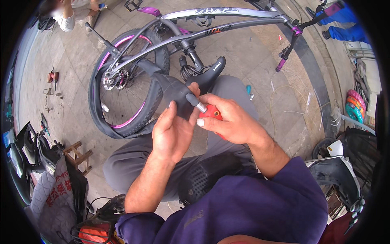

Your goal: The person uses a red hand pump to inflate a bicycle inner tube, then applies glue from a tube to a specific area on the inner tube and spreads it with a finger.

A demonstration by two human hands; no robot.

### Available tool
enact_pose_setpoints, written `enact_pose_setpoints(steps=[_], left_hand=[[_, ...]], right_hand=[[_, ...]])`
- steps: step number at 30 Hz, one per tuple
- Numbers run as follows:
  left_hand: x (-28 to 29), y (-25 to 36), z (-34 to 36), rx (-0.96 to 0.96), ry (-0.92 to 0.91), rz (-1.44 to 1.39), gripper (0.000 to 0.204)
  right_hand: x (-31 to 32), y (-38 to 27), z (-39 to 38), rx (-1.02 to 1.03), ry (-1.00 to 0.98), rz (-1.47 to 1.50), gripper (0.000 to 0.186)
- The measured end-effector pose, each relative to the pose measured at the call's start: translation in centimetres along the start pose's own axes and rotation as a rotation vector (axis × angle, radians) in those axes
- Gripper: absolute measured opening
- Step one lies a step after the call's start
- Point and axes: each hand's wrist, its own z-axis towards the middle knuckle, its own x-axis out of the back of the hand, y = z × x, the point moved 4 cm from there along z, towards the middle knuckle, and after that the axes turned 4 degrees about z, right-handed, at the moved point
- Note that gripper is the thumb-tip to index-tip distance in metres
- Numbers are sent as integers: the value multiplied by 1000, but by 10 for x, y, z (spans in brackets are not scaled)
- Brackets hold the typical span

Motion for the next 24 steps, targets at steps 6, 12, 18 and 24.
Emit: enact_pose_setpoints(steps=[6, 12, 18, 24], left_hand=[[-1, 1, 3, -4, -22, 2, 54], [-2, 1, 3, 6, -28, 14, 55], [-7, 3, 1, 16, 6, -22, 52], [-2, -3, 1, 19, 45, 25, 54]], right_hand=[[-1, -6, -1, 17, 22, 1, 42], [1, -1, 0, 145, 67, -156, 42], [5, 11, -2, -58, 2, 228, 39], [10, -3, -11, 20, -12, -76, 41]])
